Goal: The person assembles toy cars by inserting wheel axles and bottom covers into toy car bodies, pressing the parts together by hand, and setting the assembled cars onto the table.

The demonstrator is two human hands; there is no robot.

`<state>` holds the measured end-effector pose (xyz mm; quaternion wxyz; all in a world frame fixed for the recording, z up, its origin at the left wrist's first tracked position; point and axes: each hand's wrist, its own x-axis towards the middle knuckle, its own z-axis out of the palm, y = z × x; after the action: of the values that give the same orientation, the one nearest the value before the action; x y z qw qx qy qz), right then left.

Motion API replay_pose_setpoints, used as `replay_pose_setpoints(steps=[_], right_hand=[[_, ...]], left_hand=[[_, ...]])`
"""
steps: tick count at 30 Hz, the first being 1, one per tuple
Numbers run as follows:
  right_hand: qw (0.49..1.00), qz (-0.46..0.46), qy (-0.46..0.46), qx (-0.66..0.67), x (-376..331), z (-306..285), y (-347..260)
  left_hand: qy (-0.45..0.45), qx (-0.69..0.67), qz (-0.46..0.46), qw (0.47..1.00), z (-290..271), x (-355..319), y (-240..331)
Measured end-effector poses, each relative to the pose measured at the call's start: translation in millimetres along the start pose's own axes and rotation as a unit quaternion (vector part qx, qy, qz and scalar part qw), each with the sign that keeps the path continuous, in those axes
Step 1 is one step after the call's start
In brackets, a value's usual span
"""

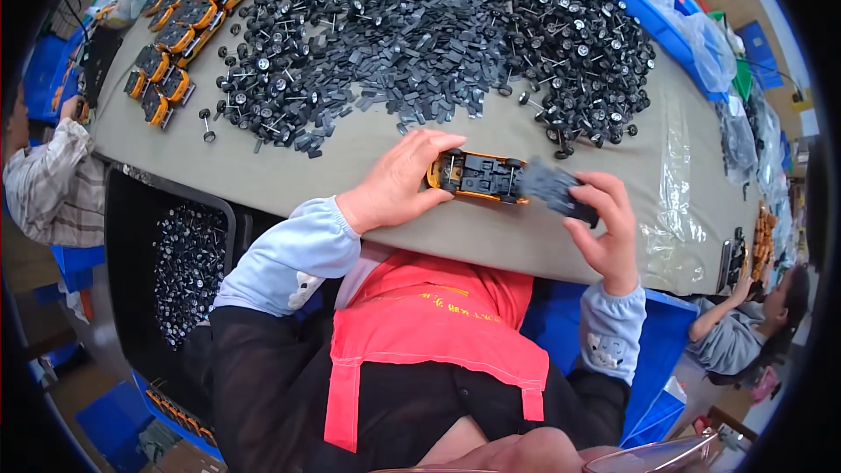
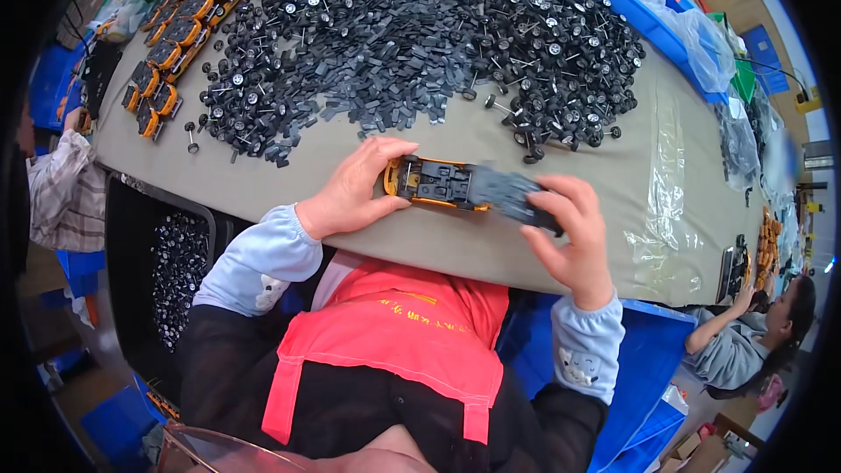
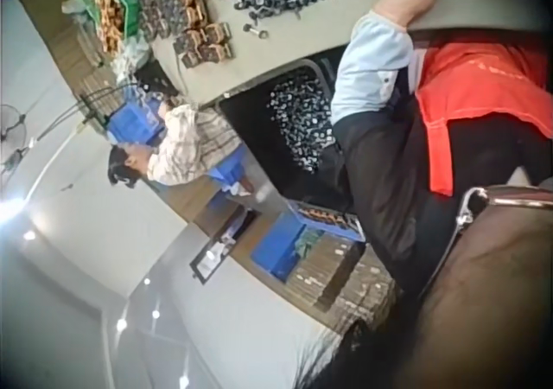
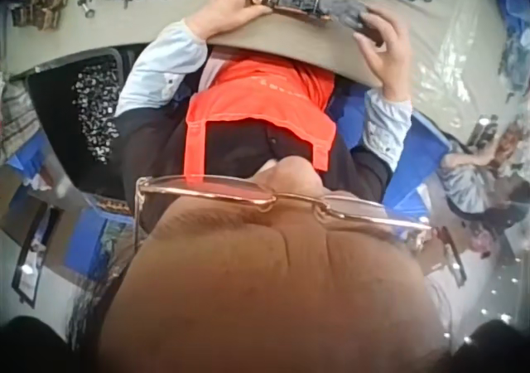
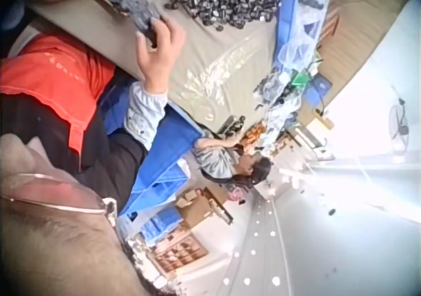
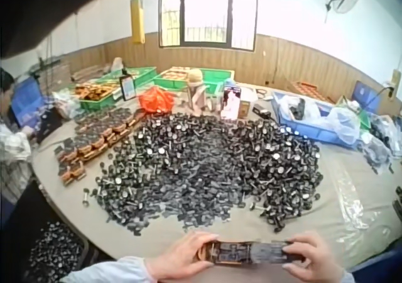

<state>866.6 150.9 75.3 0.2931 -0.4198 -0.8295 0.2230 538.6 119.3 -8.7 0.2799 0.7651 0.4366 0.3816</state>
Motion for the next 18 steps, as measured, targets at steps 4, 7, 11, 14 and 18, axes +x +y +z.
replay_pose_setpoints(steps=[4, 7, 11, 14, 18], right_hand=[[0.981, -0.147, -0.111, -0.058, 47.7, 30.8, -20.9], [0.972, -0.17, -0.147, -0.064, 60.0, 48.9, -22.8], [0.971, -0.16, -0.173, -0.042, 62.9, 59.8, -21.2], [0.971, -0.147, -0.186, -0.038, 62.2, 64.1, -22.5], [0.973, -0.124, -0.193, -0.03, 59.3, 69.9, -22.3]], left_hand=[[0.004, -0.007, -0.009, 1.0, -0.2, -0.1, 0.9], [0.009, -0.007, -0.01, 1.0, 0.3, 0.3, 0.0], [0.01, -0.008, -0.009, 1.0, 0.0, 0.5, -0.2], [0.013, -0.017, -0.006, 1.0, 1.3, -0.8, -2.4], [0.01, -0.018, -0.005, 1.0, 1.1, 0.4, -1.9]])
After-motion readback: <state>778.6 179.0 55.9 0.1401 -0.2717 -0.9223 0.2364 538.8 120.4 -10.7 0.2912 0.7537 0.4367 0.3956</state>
